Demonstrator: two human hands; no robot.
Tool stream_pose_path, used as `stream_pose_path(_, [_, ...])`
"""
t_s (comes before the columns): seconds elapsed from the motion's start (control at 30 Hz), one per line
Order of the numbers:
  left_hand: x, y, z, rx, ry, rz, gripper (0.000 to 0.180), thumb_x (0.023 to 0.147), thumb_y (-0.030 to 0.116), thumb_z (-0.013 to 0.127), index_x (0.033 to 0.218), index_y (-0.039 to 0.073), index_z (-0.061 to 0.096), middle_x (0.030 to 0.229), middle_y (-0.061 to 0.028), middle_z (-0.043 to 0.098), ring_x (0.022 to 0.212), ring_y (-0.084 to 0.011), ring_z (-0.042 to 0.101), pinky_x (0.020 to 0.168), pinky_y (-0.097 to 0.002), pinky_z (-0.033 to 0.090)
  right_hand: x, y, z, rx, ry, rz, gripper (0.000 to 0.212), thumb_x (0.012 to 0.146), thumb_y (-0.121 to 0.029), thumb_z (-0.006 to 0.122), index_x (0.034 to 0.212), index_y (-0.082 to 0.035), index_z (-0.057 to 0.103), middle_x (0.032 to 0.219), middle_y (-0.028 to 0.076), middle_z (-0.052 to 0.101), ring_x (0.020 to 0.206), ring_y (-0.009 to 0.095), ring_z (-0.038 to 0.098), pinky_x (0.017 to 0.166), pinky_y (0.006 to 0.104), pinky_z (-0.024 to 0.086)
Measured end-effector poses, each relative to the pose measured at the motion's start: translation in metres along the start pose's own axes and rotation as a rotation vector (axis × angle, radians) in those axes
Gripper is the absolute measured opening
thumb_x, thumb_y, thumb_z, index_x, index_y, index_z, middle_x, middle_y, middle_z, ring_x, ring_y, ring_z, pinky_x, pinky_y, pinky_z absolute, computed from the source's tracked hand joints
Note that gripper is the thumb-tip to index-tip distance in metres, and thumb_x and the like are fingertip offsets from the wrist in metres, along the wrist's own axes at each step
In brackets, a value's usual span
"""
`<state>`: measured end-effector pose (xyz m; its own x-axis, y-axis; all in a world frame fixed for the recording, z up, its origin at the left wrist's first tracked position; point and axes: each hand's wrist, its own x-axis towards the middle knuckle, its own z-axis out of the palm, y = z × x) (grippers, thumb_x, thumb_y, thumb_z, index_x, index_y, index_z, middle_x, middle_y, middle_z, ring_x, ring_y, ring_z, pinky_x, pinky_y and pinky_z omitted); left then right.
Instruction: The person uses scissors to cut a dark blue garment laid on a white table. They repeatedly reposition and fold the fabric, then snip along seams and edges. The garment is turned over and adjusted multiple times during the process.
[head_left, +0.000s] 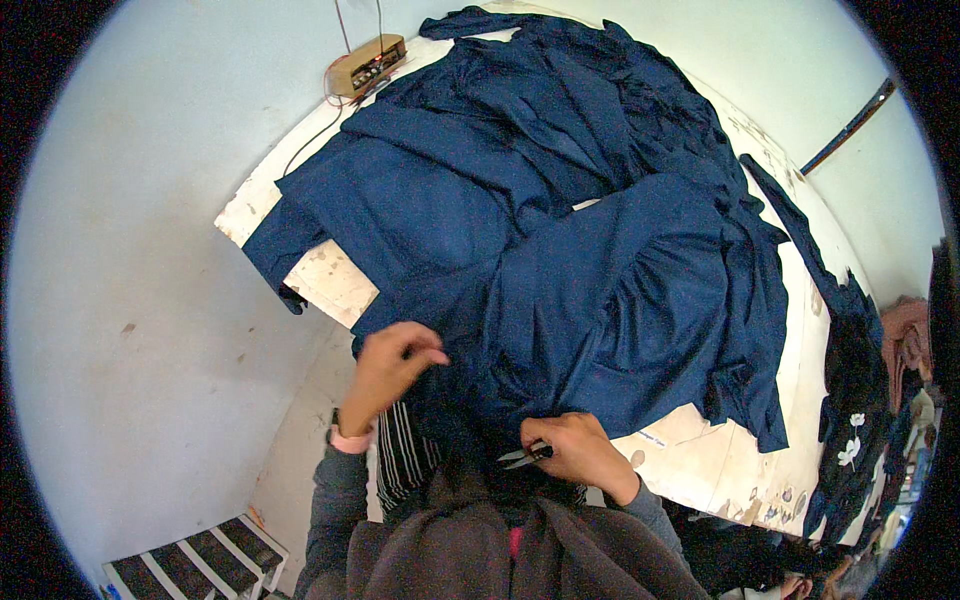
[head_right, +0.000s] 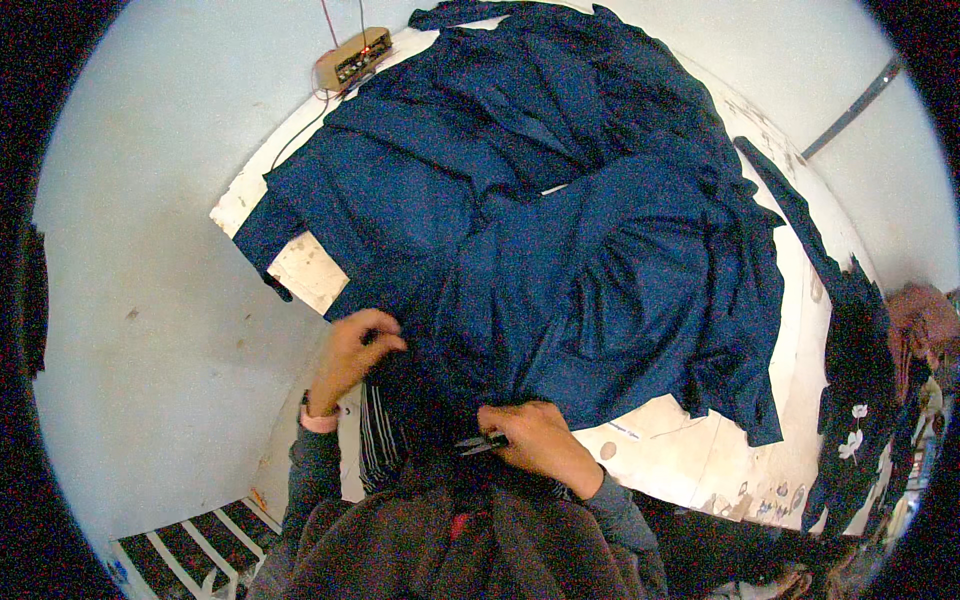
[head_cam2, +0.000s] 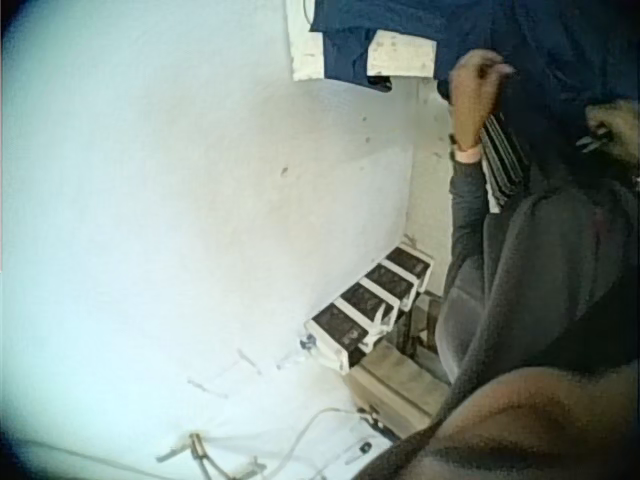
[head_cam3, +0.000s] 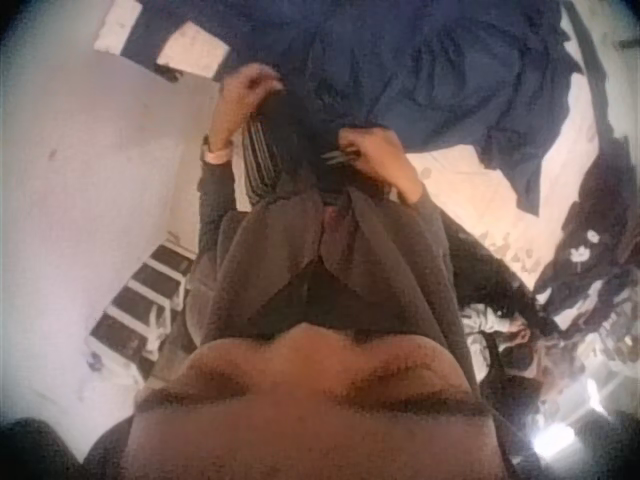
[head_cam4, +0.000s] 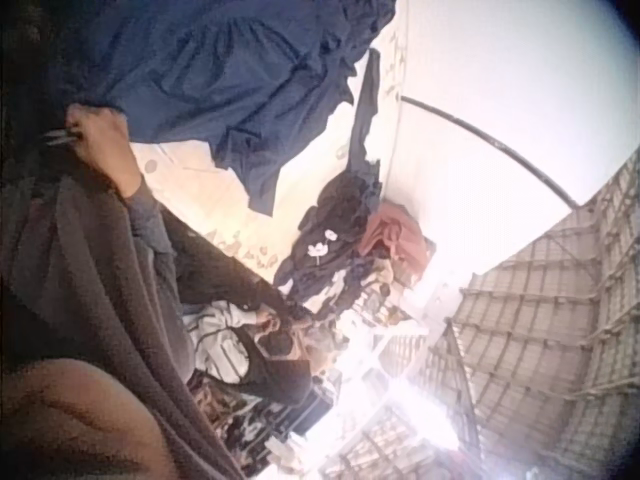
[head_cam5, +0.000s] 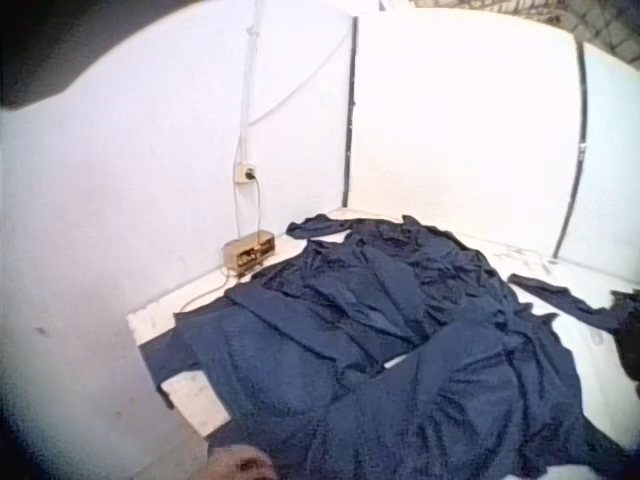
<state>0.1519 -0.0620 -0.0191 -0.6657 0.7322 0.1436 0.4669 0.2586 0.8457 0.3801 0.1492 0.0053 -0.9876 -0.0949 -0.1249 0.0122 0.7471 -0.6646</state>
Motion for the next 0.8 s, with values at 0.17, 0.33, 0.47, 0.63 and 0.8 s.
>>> stream_pose_path(0.17, [-0.030, -0.057, -0.087, -0.105, 0.416, -0.260, 0.012, 0.091, 0.002, 0.069, 0.103, 0.002, 0.072, 0.091, -0.0064, 0.074, 0.087, -0.0174, 0.070, 0.080, -0.0304, 0.054, -0.002, -0.001, 0.001, 0.023, 0.024, 0.018, 0.021, 0.077, -0.013, 0.073, 0.094, -0.015, 0.061, 0.084, 0.011, 0.071, 0.081, 0.038, 0.070, 0.068, 0.0505, 0.053])
stream_pose_path(0.33, [-0.055, -0.072, -0.111, 0.511, 0.676, -0.307, 0.016, 0.096, 0.005, 0.064, 0.109, 0.004, 0.074, 0.096, -0.0100, 0.073, 0.089, -0.0249, 0.069, 0.082, -0.0314, 0.053, 0.001, -0.002, -0.001, 0.019, -0.007, 0.031, 0.020, 0.075, -0.009, 0.073, 0.092, -0.013, 0.063, 0.084, 0.012, 0.071, 0.081, 0.037, 0.070, 0.067, 0.0477, 0.052])
stream_pose_path(0.47, [-0.028, -0.051, -0.068, 0.272, 0.523, -0.132, 0.016, 0.095, 0.012, 0.069, 0.107, 0.005, 0.075, 0.098, -0.0127, 0.071, 0.094, -0.0254, 0.066, 0.081, -0.0341, 0.051, 0.002, 0.000, -0.001, 0.013, -0.014, 0.006, 0.020, 0.076, -0.011, 0.074, 0.093, -0.014, 0.064, 0.084, 0.011, 0.072, 0.082, 0.037, 0.070, 0.067, 0.0478, 0.052])
stream_pose_path(0.63, [0.024, -0.011, -0.017, 0.379, 0.399, -0.001, 0.025, 0.088, 0.022, 0.080, 0.098, 0.000, 0.074, 0.093, -0.0122, 0.072, 0.084, -0.0233, 0.066, 0.074, -0.0319, 0.050, -0.002, -0.001, 0.003, -0.025, -0.032, 0.071, 0.021, 0.075, -0.015, 0.077, 0.092, -0.014, 0.064, 0.088, 0.010, 0.073, 0.085, 0.036, 0.070, 0.069, 0.0476, 0.052])
stream_pose_path(0.8, [0.028, 0.014, -0.005, -0.078, 0.521, -0.215, 0.027, 0.083, 0.018, 0.086, 0.095, -0.002, 0.072, 0.078, -0.0086, 0.070, 0.069, -0.0130, 0.062, 0.064, -0.0277, 0.047, -0.014, -0.008, -0.003, 0.119, -0.039, 0.016, 0.026, 0.074, -0.015, 0.081, 0.096, -0.011, 0.067, 0.097, 0.008, 0.073, 0.088, 0.032, 0.071, 0.071, 0.0422, 0.054])
